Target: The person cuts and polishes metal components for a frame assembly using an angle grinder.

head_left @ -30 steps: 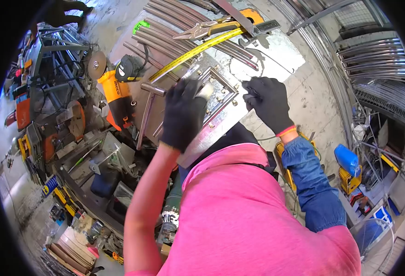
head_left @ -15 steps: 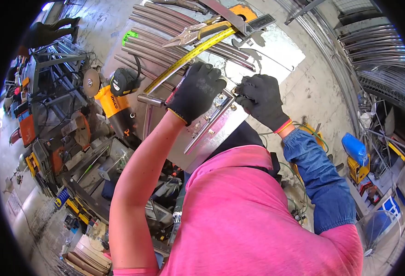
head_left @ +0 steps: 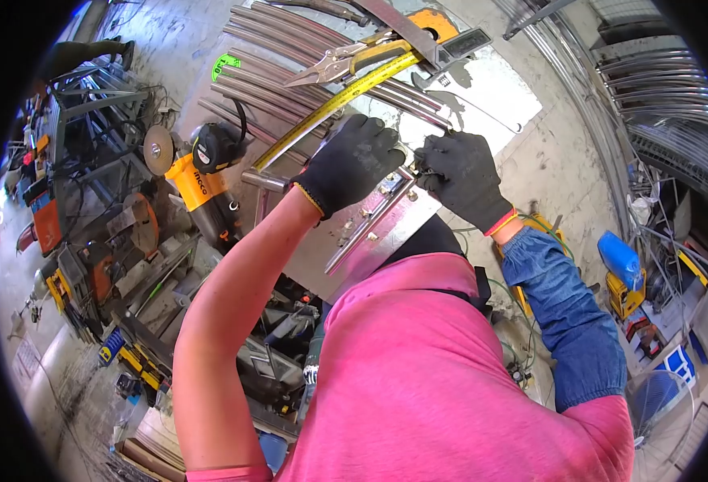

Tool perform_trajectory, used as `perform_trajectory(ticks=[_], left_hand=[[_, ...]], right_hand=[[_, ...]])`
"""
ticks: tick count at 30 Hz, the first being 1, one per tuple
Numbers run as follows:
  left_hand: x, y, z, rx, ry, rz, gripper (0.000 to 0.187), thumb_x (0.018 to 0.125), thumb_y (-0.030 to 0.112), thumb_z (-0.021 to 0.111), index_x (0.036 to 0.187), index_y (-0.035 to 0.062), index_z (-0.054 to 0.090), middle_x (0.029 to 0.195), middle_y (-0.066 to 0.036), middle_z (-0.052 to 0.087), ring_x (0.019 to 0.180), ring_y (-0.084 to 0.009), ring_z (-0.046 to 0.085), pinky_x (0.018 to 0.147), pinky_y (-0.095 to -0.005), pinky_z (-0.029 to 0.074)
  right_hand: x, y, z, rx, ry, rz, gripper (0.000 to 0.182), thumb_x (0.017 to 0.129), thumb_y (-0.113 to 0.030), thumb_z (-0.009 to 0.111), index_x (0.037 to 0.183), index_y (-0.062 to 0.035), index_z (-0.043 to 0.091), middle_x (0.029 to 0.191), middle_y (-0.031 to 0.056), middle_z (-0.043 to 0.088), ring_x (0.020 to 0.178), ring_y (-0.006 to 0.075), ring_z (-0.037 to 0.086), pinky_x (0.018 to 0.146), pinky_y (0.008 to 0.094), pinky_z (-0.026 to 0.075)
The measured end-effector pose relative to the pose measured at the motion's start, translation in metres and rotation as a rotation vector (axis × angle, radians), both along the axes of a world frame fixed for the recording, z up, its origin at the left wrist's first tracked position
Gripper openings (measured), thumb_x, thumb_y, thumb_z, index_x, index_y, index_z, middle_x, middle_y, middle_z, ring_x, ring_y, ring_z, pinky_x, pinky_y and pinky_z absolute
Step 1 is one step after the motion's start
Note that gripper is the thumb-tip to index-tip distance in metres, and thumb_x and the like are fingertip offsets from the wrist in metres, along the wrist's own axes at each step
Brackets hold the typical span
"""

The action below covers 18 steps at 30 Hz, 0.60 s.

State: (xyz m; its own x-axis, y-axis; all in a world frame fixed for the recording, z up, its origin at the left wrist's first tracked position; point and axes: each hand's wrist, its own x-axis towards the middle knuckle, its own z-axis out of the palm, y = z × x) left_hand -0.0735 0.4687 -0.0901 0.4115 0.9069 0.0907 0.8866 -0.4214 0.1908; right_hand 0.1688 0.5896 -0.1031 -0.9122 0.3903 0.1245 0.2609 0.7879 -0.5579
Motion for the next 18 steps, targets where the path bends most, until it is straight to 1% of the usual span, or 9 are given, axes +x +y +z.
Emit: perform_trajectory(ticks=[1, 3, 8, 10, 11, 13, 15, 17, 18], left_hand=[[0.000, 0.000, 0.000, 0.008, 0.014, -0.010, 0.019, 0.092, 0.022, 0.067, 0.108, 0.0154, 0.075, 0.114, -0.007, 0.071, 0.116, -0.0281, 0.066, 0.104, -0.0473, 0.052], [0.002, 0.001, -0.001, 0.018, 0.020, -0.004, 0.019, 0.092, 0.022, 0.066, 0.108, 0.0157, 0.075, 0.114, -0.007, 0.071, 0.116, -0.0278, 0.066, 0.104, -0.0469, 0.052], [0.005, -0.001, 0.008, -0.015, -0.001, 0.026, 0.019, 0.092, 0.020, 0.068, 0.109, 0.0144, 0.075, 0.117, -0.008, 0.072, 0.117, -0.0293, 0.066, 0.105, -0.0470, 0.052], [0.012, -0.013, 0.021, -0.029, -0.110, 0.146, 0.017, 0.091, 0.017, 0.073, 0.107, 0.0126, 0.076, 0.126, -0.011, 0.072, 0.124, -0.0332, 0.065, 0.109, -0.0483, 0.051], [0.016, -0.025, 0.030, 0.020, -0.204, 0.211, 0.017, 0.090, 0.015, 0.079, 0.107, 0.0110, 0.077, 0.135, -0.015, 0.071, 0.130, -0.0363, 0.064, 0.114, -0.0501, 0.049], [0.026, -0.073, 0.043, 0.044, -0.252, 0.423, 0.025, 0.091, 0.017, 0.083, 0.114, 0.0099, 0.079, 0.137, -0.016, 0.071, 0.133, -0.0378, 0.063, 0.117, -0.0509, 0.047], [0.042, -0.134, 0.047, 0.093, -0.202, 0.660, 0.045, 0.091, 0.013, 0.086, 0.135, 0.0086, 0.075, 0.135, -0.017, 0.071, 0.126, -0.0409, 0.066, 0.107, -0.0519, 0.053], [0.057, -0.190, 0.054, -0.061, -0.220, 0.875, 0.046, 0.091, 0.011, 0.087, 0.135, 0.0089, 0.074, 0.126, -0.017, 0.074, 0.115, -0.0408, 0.070, 0.102, -0.0512, 0.054], [0.063, -0.215, 0.046, -0.068, -0.248, 0.899, 0.048, 0.091, 0.012, 0.088, 0.136, 0.0096, 0.074, 0.126, -0.016, 0.075, 0.113, -0.0408, 0.070, 0.102, -0.0506, 0.054]], right_hand=[[-0.001, 0.000, 0.001, -0.001, 0.002, 0.000, 0.043, 0.072, -0.027, 0.094, 0.112, -0.0135, 0.084, 0.115, 0.0079, 0.080, 0.099, 0.0330, 0.074, 0.086, 0.0478, 0.057], [-0.003, -0.001, 0.002, 0.025, 0.009, -0.015, 0.026, 0.078, -0.022, 0.085, 0.103, -0.0124, 0.082, 0.100, 0.0039, 0.075, 0.092, 0.0305, 0.071, 0.084, 0.0461, 0.054], [-0.004, 0.005, 0.002, -0.043, 0.013, 0.014, 0.027, 0.080, -0.020, 0.084, 0.106, -0.0126, 0.083, 0.098, 0.0046, 0.075, 0.093, 0.0302, 0.072, 0.086, 0.0473, 0.055], [-0.002, 0.006, 0.004, -0.085, -0.014, 0.037, 0.027, 0.082, -0.020, 0.084, 0.107, -0.0130, 0.083, 0.098, 0.0055, 0.075, 0.093, 0.0303, 0.072, 0.087, 0.0476, 0.055], [0.003, 0.003, 0.008, -0.171, 0.078, -0.029, 0.027, 0.084, -0.020, 0.083, 0.111, -0.0142, 0.082, 0.101, 0.0060, 0.076, 0.096, 0.0305, 0.072, 0.088, 0.0477, 0.054], [0.015, -0.003, 0.021, -0.261, 0.164, -0.094, 0.028, 0.086, -0.020, 0.082, 0.114, -0.0153, 0.082, 0.104, 0.0066, 0.077, 0.098, 0.0306, 0.072, 0.090, 0.0478, 0.054], [0.032, -0.011, 0.037, -0.101, 0.136, -0.279, 0.023, 0.092, -0.020, 0.079, 0.115, -0.0178, 0.078, 0.115, 0.0064, 0.077, 0.104, 0.0307, 0.072, 0.089, 0.0483, 0.054], [0.048, -0.029, 0.048, -0.018, 0.095, -0.257, 0.019, 0.093, -0.020, 0.077, 0.113, -0.0179, 0.076, 0.120, 0.0055, 0.075, 0.107, 0.0301, 0.071, 0.089, 0.0487, 0.053], [0.052, -0.032, 0.049, 0.065, 0.048, -0.240, 0.016, 0.095, -0.020, 0.075, 0.110, -0.0180, 0.074, 0.125, 0.0046, 0.074, 0.110, 0.0296, 0.071, 0.089, 0.0490, 0.052]])
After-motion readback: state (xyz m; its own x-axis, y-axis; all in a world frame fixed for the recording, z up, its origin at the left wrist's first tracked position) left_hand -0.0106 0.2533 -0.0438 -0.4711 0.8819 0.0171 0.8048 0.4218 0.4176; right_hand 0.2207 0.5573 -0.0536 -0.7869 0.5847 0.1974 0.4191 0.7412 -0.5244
